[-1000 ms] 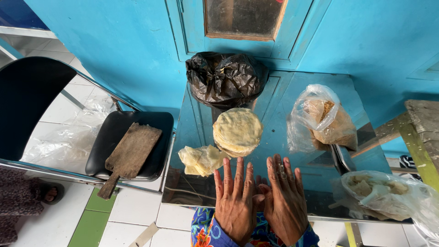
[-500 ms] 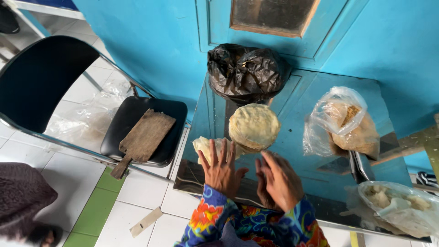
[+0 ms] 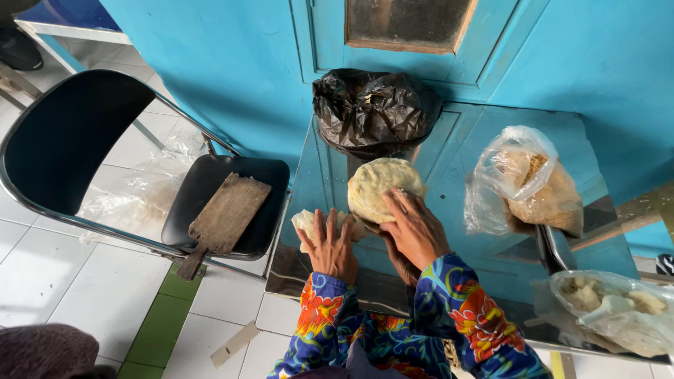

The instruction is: The person sits at a table and peels thin dough discs one at a time from a stack of layered flatbread, separating each layer by hand and setting the separated pieces on a wooden board. They continue through the stack, occasionally repositioning the remaining layers.

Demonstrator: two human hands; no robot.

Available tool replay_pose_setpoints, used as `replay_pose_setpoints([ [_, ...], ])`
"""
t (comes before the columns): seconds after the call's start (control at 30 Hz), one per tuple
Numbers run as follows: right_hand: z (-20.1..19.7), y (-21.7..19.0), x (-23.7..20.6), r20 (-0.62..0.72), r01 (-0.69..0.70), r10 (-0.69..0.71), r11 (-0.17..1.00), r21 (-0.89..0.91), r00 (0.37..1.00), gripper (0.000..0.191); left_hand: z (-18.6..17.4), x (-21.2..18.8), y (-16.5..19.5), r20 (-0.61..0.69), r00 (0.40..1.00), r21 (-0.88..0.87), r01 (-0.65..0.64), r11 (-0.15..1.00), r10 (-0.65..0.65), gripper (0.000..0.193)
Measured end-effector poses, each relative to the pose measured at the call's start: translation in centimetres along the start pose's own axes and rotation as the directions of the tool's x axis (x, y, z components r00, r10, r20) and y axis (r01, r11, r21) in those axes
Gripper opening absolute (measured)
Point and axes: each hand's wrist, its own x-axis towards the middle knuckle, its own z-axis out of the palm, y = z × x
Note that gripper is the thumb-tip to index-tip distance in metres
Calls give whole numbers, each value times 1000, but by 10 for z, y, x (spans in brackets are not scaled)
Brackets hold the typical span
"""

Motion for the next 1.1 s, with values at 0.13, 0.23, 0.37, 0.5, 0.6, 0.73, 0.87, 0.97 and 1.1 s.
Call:
replay_pose_setpoints([
  [0.13, 1, 3, 1, -21, 142, -148, 973, -180, 989, 65, 1, 2, 0, -35, 999, 20, -17, 1000, 18, 56],
  [0.23, -5, 8, 7, -146, 233, -278, 935, -268, 949, 56, -1, 2, 1, -83, 996, 4, -41, 999, 41, 52],
  [0.37, -32, 33, 35, -245, 3, 20, 996, 93, 969, 30, -21, 3, 12, -10, 1000, 97, -28, 995, 30, 59],
  [0.5, -68, 63, 39, -150, -264, 420, 770, 581, 895, 32, -55, 7, 19, 242, 970, -73, 35, 997, -16, 92],
  [0.6, -73, 71, 9, -26, -236, 524, 426, 874, 851, 35, -68, 14, 28, -137, 989, -565, -130, 815, 63, 77],
  [0.73, -45, 62, -38, 238, -167, 495, -184, 969, 836, 33, -57, 25, 56, 332, 941, -897, 293, -331, -67, 80],
  [0.87, -25, 57, -60, 406, -282, 384, -340, 897, 829, 40, -46, 7, 69, 621, 777, -599, 554, -578, 102, 62],
  [0.97, -32, 59, -61, 349, -329, 407, -121, 937, 844, 44, -36, -1, 73, 644, 764, -639, 552, -536, 19, 54],
  [1.1, -40, 54, -56, 185, -318, 382, 320, 893, 905, 48, -24, -1, 82, 596, 800, -719, 491, -492, -74, 53],
])
